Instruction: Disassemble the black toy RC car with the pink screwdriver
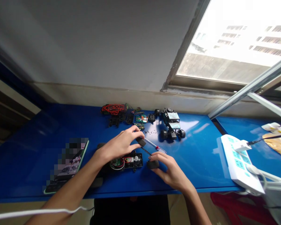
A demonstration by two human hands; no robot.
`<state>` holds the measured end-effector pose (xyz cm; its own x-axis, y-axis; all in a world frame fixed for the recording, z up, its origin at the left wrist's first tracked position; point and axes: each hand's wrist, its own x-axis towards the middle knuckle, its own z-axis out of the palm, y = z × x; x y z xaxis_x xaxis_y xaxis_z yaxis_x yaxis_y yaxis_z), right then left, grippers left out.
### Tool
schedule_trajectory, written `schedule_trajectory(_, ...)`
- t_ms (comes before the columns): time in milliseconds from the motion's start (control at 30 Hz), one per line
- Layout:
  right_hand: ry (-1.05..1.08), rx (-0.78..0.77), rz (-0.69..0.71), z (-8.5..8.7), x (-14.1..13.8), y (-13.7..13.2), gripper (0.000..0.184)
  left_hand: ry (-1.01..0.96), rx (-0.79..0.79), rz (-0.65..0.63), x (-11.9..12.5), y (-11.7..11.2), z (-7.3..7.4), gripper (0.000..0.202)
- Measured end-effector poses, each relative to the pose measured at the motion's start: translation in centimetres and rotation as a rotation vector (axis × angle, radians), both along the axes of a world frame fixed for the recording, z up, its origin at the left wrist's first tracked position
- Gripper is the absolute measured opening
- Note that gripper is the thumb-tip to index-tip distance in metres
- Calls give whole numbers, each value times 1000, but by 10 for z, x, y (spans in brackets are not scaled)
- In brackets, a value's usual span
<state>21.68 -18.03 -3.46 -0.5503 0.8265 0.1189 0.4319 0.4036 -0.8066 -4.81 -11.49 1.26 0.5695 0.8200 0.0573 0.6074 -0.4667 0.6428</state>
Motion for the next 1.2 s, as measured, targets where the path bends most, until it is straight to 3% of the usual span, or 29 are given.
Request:
schedule_trajectory(200,68,118,-52,5,-14,4,30,-536,-349,311,17,-7,-8,32)
schedule_trajectory(300,70,139,-27,8,-26,6,35,-735,-472,378,25,-9,-12,44)
schedule_trajectory(567,25,147,49,14,-42,15,45,-885,-547,445,14,-13,-17,75)
schedule_trajectory(700,-4,155,54,14,-44,16,52,-956,-451,509,11,-13,-18,75)
schedule_trajectory(867,218,68,-118,11,-53,16,63,-965,-239,644,0,-13,-15,65)
schedule_trajectory(1100,378,-107,-472,21,-98,23,51,-803,76,718,0,-25,-3,48)
schedule_trajectory(1200,461,-248,-499,25,-110,28,48,-728,207,731,0,-29,2,45)
